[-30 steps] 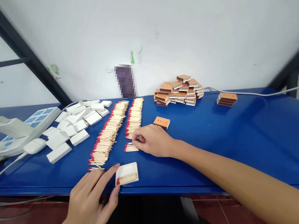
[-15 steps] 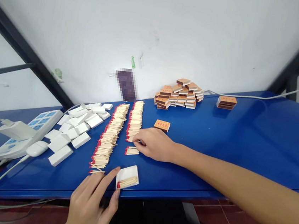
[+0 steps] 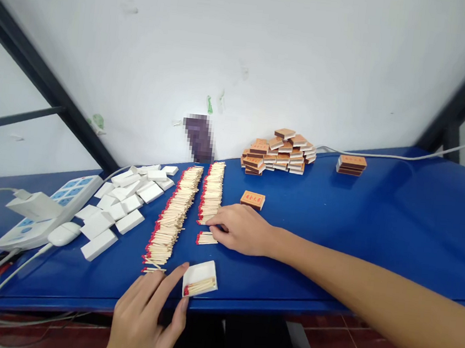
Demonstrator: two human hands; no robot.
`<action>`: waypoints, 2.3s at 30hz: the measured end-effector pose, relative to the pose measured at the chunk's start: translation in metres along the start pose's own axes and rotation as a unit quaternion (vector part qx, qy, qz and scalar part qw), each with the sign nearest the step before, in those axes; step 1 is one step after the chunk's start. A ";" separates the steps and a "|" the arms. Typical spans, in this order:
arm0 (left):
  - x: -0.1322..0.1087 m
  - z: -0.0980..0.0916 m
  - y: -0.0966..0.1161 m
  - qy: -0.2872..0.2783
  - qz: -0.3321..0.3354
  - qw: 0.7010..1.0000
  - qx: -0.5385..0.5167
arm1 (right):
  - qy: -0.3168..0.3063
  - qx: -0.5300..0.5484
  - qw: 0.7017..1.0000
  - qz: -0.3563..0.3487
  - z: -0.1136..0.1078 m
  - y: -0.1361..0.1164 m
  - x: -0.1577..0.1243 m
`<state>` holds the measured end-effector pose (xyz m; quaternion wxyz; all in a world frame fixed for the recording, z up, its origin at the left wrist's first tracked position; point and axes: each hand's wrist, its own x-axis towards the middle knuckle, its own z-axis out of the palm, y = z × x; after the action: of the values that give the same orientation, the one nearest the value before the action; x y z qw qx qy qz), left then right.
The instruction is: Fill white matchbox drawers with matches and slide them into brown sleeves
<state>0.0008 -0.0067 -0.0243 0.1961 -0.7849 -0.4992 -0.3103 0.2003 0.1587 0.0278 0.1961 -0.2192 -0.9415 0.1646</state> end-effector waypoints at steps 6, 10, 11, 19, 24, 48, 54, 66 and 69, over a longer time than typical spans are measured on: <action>0.001 0.002 0.001 0.018 0.004 1.000 0.006 | -0.008 0.006 1.000 -0.001 0.001 0.002 0.001; 0.000 0.002 0.001 0.013 0.004 1.000 0.008 | -0.002 0.033 0.999 -0.004 0.003 0.004 0.000; 0.000 0.002 0.001 0.013 0.004 1.000 0.008 | 0.004 0.040 0.999 -0.003 0.003 0.005 0.000; -0.001 0.003 0.000 0.007 0.004 1.000 -0.002 | 0.008 0.018 1.000 -0.007 0.004 0.005 -0.002; -0.002 0.002 0.000 0.002 0.005 1.000 0.000 | 0.005 0.006 1.000 -0.012 0.002 0.005 -0.001; 0.002 0.001 0.002 0.019 -0.003 1.000 0.002 | 0.020 0.040 0.999 0.002 0.007 0.007 -0.002; 0.002 0.000 0.002 0.021 -0.003 1.000 0.003 | 0.003 0.029 1.000 0.010 0.005 0.002 -0.001; 0.001 0.002 0.002 0.020 -0.002 1.000 -0.002 | 0.003 0.021 1.000 0.021 0.006 0.004 -0.001; 0.002 0.002 0.002 0.019 -0.001 1.000 -0.003 | 0.003 0.022 1.000 0.015 0.006 0.004 -0.002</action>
<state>0.0038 -0.0051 -0.0245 0.2026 -0.7790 -0.4954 -0.3267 0.2004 0.1602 0.0201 0.2015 -0.2300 -0.9335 0.1873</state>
